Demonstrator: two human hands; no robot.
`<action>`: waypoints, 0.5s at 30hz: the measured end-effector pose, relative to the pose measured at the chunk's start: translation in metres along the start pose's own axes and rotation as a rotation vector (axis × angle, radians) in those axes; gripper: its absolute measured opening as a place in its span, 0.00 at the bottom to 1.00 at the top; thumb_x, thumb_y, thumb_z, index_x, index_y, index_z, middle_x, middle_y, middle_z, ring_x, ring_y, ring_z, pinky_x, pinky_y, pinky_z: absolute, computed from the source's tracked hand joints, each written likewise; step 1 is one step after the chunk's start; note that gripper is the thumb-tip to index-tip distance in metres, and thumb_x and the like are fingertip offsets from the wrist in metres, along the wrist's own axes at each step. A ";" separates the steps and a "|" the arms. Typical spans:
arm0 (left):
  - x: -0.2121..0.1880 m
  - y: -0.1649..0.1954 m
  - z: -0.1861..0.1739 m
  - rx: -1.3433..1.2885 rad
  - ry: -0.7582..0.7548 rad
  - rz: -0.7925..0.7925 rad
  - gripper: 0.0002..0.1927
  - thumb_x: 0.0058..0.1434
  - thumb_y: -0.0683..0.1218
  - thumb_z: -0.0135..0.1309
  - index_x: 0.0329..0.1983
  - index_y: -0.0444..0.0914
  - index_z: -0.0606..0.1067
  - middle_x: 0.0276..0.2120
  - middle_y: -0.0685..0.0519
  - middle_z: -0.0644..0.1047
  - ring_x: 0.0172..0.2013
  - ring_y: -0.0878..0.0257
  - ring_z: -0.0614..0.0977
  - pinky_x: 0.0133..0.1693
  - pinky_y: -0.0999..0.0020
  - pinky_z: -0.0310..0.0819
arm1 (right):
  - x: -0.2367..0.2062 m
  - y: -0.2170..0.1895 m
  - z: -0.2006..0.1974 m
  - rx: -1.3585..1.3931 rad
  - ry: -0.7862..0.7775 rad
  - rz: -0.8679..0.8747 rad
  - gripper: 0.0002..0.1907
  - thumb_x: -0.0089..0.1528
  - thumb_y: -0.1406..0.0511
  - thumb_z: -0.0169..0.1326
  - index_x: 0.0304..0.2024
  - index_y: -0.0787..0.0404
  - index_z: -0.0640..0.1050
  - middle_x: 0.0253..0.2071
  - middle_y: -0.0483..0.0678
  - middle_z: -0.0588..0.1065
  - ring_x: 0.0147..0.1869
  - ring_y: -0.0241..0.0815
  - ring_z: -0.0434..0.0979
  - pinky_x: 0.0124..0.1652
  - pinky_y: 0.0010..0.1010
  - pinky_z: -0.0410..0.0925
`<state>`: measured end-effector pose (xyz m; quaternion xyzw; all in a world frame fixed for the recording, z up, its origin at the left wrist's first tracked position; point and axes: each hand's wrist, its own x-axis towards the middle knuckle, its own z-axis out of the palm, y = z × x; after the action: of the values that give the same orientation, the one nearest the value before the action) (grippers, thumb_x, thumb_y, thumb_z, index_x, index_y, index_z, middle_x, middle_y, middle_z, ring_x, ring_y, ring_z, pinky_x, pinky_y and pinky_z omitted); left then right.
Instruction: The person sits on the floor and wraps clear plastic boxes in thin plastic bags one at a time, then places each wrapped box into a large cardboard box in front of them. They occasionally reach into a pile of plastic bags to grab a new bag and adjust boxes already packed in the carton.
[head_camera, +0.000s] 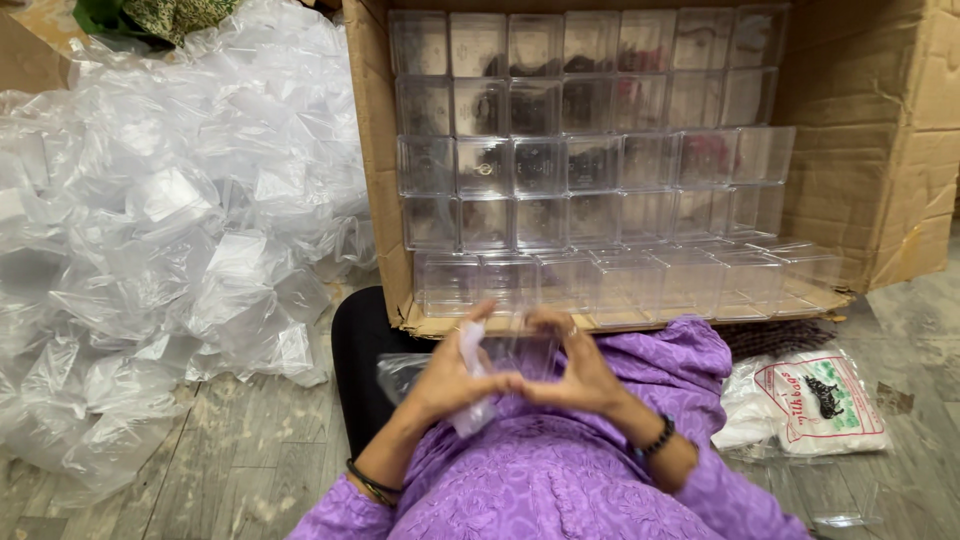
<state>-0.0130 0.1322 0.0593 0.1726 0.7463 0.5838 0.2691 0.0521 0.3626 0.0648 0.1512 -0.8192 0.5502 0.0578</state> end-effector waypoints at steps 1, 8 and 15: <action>0.005 -0.003 -0.005 -0.121 0.100 0.079 0.51 0.50 0.48 0.73 0.75 0.38 0.61 0.46 0.40 0.78 0.43 0.57 0.82 0.45 0.66 0.79 | 0.016 0.004 -0.006 -0.172 0.038 -0.090 0.42 0.50 0.55 0.73 0.61 0.53 0.65 0.61 0.57 0.68 0.68 0.55 0.67 0.64 0.47 0.64; 0.019 -0.002 -0.030 -0.729 0.218 0.055 0.22 0.73 0.52 0.45 0.53 0.27 0.75 0.38 0.43 0.83 0.32 0.59 0.86 0.35 0.67 0.81 | 0.090 0.037 -0.016 -0.919 -0.106 -0.360 0.36 0.50 0.52 0.68 0.59 0.50 0.72 0.64 0.63 0.64 0.69 0.64 0.63 0.65 0.54 0.58; 0.022 0.017 0.000 -0.670 0.262 0.155 0.25 0.73 0.55 0.39 0.52 0.30 0.74 0.36 0.45 0.83 0.30 0.61 0.86 0.32 0.69 0.81 | 0.080 0.050 -0.013 -0.936 -0.185 -0.374 0.37 0.52 0.48 0.64 0.61 0.52 0.73 0.68 0.64 0.59 0.73 0.65 0.56 0.68 0.58 0.47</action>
<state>-0.0317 0.1496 0.0711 0.0548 0.5266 0.8316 0.1676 -0.0403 0.3776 0.0470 0.3013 -0.9384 0.0888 0.1439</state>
